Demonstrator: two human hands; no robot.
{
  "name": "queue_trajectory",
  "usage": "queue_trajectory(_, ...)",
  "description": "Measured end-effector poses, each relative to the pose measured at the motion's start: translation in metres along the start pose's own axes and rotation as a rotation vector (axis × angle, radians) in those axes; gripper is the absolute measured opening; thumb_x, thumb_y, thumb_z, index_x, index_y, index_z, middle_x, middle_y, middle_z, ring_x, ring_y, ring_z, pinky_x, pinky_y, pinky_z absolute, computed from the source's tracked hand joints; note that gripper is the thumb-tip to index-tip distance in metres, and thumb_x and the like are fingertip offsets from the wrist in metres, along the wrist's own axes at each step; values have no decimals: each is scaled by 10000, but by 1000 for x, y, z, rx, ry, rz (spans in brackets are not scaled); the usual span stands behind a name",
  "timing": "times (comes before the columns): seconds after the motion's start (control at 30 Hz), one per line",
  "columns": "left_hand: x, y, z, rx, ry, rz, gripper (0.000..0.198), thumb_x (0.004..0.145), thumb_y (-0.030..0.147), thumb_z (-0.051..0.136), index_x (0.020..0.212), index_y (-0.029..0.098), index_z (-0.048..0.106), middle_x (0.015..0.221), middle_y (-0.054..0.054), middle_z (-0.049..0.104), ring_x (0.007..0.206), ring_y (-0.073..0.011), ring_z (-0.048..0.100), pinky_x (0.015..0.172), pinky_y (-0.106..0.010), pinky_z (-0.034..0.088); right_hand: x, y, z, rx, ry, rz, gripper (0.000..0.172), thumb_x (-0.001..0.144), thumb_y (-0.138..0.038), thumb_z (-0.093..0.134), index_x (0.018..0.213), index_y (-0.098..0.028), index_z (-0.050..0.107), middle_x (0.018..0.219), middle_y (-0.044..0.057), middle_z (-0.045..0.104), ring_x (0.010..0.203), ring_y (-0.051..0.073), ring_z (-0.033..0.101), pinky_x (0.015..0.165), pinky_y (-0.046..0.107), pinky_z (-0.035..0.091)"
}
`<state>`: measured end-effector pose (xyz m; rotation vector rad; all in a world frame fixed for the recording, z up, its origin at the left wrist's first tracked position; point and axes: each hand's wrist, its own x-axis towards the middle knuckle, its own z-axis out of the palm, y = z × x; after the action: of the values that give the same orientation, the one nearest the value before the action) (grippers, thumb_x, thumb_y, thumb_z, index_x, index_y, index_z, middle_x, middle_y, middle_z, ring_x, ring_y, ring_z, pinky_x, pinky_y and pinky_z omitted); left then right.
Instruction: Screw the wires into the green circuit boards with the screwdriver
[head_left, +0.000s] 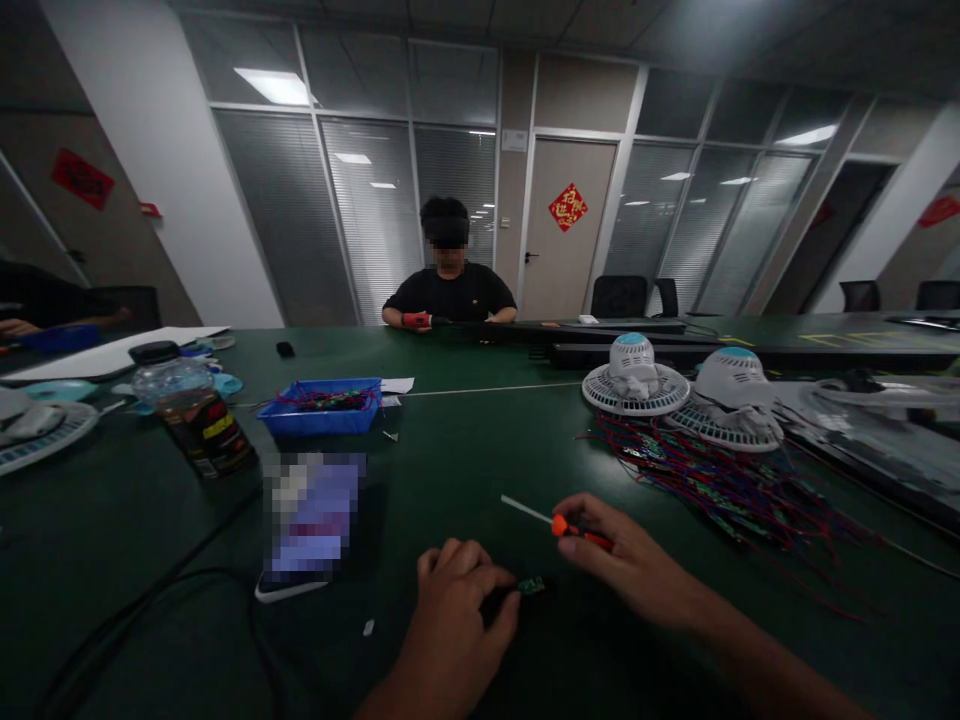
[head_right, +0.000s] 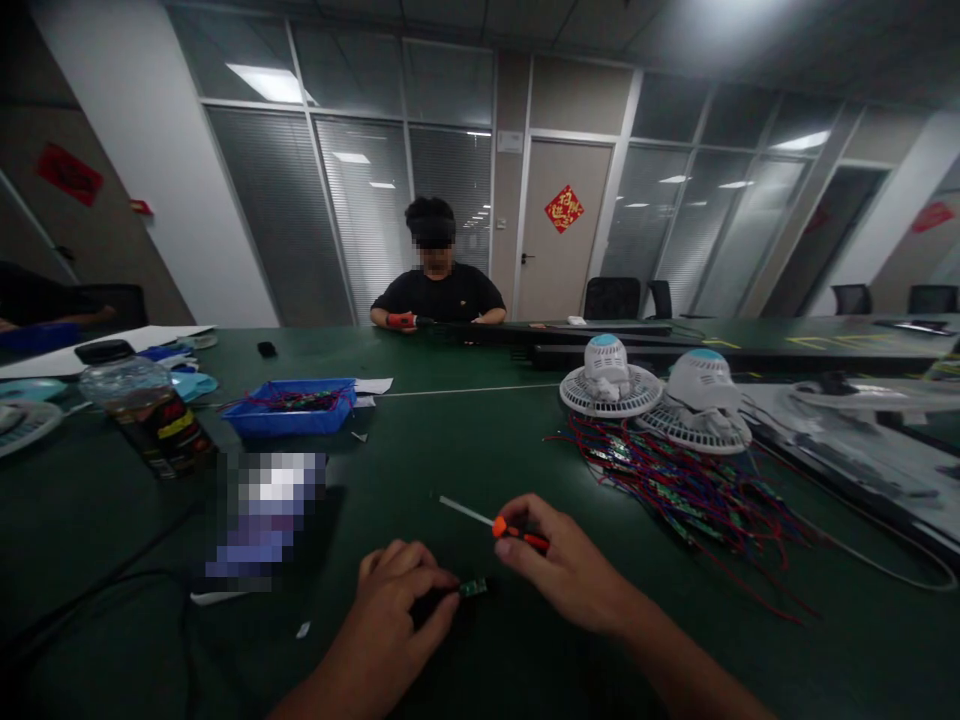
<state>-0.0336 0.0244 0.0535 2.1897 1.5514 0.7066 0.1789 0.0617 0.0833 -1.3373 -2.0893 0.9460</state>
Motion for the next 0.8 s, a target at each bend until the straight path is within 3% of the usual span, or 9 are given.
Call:
queue_trajectory(0.1, 0, -1, 3, -18, 21, 18, 188, 772, 198, 647, 938, 259, 709, 879, -21, 637, 877, -236, 549, 852, -465, 317, -6, -4, -20, 4, 42, 52, 322, 934, -398, 368, 1100, -199, 559, 980, 67, 642, 785, 158, 601, 651, 293, 481)
queue_trajectory(0.2, 1, -3, 4, -34, 2, 27, 141, 792, 210, 642, 902, 266, 712, 866, -14, 634, 872, -231, 544, 847, -460, 311, -6, -20, -39, -37, 112, 20, 288, 801, -418, 619, 1013, -222, 632, 991, 52, 662, 888, 189, 614, 770, 328, 481)
queue_trajectory(0.27, 1, -4, 4, -34, -14, 27, 117, 798, 215, 644, 874, 267, 717, 849, -11, 631, 866, -229, 543, 842, -458, 309, -1, -36, -47, 86, 284, 39, 422, 683, -426, 738, 1033, -214, 630, 910, 42, 688, 770, 184, 640, 672, 321, 510)
queue_trajectory(0.33, 2, -5, 3, -35, -32, 27, 112, 789, 222, 660, 869, 268, 723, 838, -10, 630, 863, -230, 543, 841, -461, 306, 5, -51, -48, 273, 390, 15, 472, 637, -405, 782, 1030, -192, 631, 906, 55, 701, 771, 190, 654, 665, 322, 529)
queue_trajectory(0.4, 2, -5, 2, -32, -40, 26, 113, 780, 216, 669, 861, 268, 727, 834, -10, 629, 860, -230, 544, 840, -463, 306, 12, -62, -39, 343, 491, -60, 409, 699, -443, 732, 1002, -184, 641, 882, 57, 697, 765, 183, 651, 657, 315, 533)
queue_trajectory(0.5, 1, -6, 1, -29, -42, 43, 126, 777, 212, 670, 870, 273, 730, 835, -10, 620, 852, -226, 543, 830, -456, 316, 16, -63, -11, 262, 567, -165, 307, 828, -449, 604, 999, -194, 610, 871, 49, 671, 770, 168, 633, 638, 304, 529)
queue_trajectory(0.67, 1, -9, 2, -36, -43, 99, 133, 761, 189, 688, 869, 256, 728, 821, -7, 614, 829, -212, 549, 804, -428, 338, 6, -51, 31, 622, 433, -282, 162, 940, -333, 456, 1084, -272, 496, 894, -11, 577, 750, 127, 611, 722, 358, 532)
queue_trajectory(0.73, 1, -10, 3, -44, -30, 116, 122, 749, 186, 702, 848, 252, 726, 806, -1, 613, 815, -206, 552, 799, -420, 341, 2, -52, 36, 732, 431, -304, 134, 927, -311, 477, 1041, -270, 535, 822, -23, 551, 684, 108, 561, 667, 319, 510)
queue_trajectory(0.8, 2, -11, 4, -56, -32, 136, 111, 751, 191, 704, 844, 250, 721, 798, 4, 613, 805, -200, 553, 789, -412, 343, 2, -56, 37, 821, 506, -340, 115, 915, -333, 485, 918, -253, 569, 704, -35, 515, 562, 91, 487, 522, 258, 450)
